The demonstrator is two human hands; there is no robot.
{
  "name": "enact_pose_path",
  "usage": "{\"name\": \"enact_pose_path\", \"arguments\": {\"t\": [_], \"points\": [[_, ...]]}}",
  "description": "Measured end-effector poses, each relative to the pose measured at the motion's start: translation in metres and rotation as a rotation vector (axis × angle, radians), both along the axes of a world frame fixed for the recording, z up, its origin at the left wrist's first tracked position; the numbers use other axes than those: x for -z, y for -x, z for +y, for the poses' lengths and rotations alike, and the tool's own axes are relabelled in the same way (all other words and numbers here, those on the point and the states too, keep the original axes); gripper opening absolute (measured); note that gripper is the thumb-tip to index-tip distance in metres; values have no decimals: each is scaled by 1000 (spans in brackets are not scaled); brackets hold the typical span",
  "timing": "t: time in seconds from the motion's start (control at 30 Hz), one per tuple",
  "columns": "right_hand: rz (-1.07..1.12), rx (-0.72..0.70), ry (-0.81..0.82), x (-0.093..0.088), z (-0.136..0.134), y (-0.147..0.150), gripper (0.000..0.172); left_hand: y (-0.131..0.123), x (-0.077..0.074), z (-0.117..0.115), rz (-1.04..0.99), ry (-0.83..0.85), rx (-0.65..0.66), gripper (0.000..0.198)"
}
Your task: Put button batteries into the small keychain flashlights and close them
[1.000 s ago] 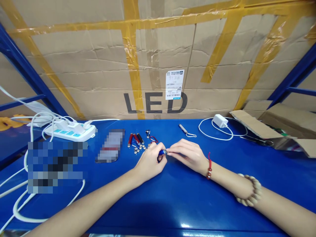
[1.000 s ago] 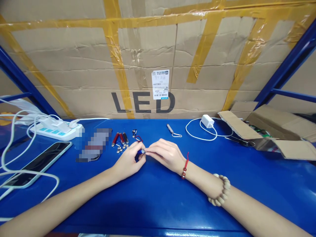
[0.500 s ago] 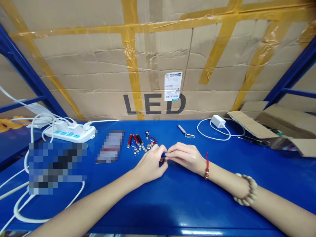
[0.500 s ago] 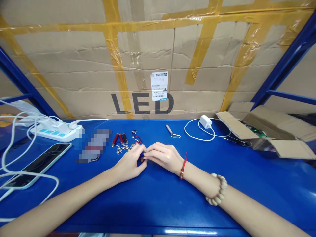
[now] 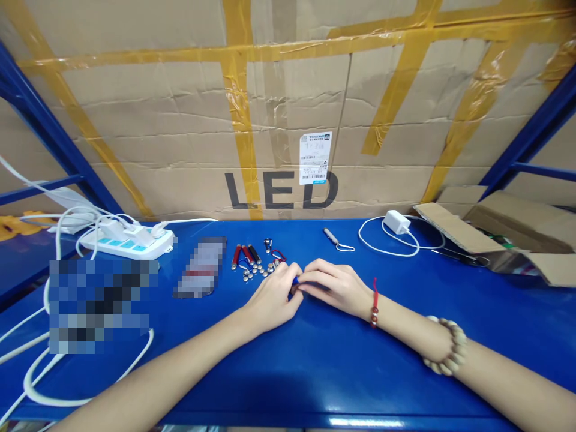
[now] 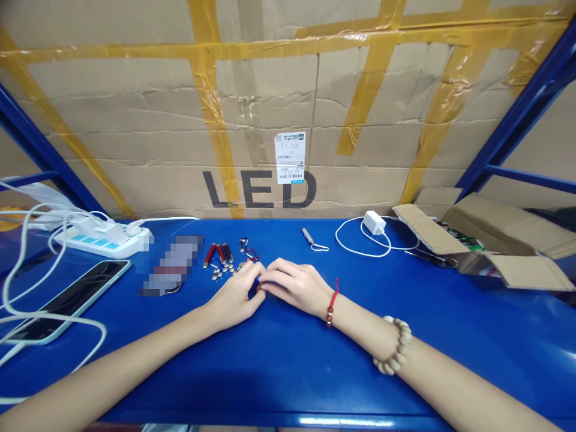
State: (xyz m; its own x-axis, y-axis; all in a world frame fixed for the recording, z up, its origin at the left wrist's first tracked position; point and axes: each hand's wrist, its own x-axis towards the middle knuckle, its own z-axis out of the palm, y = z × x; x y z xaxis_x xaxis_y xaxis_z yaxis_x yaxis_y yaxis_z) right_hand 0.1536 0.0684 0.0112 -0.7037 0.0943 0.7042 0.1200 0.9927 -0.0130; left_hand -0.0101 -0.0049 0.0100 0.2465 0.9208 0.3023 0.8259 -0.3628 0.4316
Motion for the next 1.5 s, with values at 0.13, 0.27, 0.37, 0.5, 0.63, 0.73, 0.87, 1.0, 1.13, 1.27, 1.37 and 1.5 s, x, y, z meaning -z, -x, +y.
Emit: {"name": "enact_pose_path", "arguments": {"t": [0.13, 0.27, 0.37, 0.5, 0.63, 0.73, 0.87, 1.0, 1.13, 1.27, 1.37, 1.5], "points": [[5, 0, 63, -2, -1, 0, 15, 0, 1, 1, 42, -16, -46, 6], [-21, 4, 64, -2, 0, -1, 14, -2, 0, 0, 42, -67, -106, 6], [-48, 7, 54, -1, 1, -2, 13, -3, 1, 0, 58, -127, -203, 9], [-54, 6, 42, 0, 0, -2, 12, -2, 3, 0, 101, -203, -319, 12], [-56, 10, 24, -1, 0, -1, 11, 0, 5, 1, 177, -193, -401, 16], [-64, 9, 20, -1, 0, -1, 12, 0, 7, 2, 200, -194, -434, 17], [-77, 2, 23, 0, 1, -1, 13, 0, 7, 2, 187, -204, -470, 16], [-75, -6, 21, 0, 1, -1, 13, -1, 8, 2, 189, -188, -473, 14], [-79, -9, 21, -1, 1, -1, 12, 1, 9, 3, 151, -163, -430, 18], [-78, -11, 17, -1, 1, -1, 12, 3, 10, 6, 51, -144, -372, 21], [-77, -11, 15, -1, 0, -1, 12, 4, 11, 8, -9, -137, -339, 19], [-82, -10, 19, 0, 1, -1, 12, 4, 10, 9, -30, -186, -295, 18]]}}
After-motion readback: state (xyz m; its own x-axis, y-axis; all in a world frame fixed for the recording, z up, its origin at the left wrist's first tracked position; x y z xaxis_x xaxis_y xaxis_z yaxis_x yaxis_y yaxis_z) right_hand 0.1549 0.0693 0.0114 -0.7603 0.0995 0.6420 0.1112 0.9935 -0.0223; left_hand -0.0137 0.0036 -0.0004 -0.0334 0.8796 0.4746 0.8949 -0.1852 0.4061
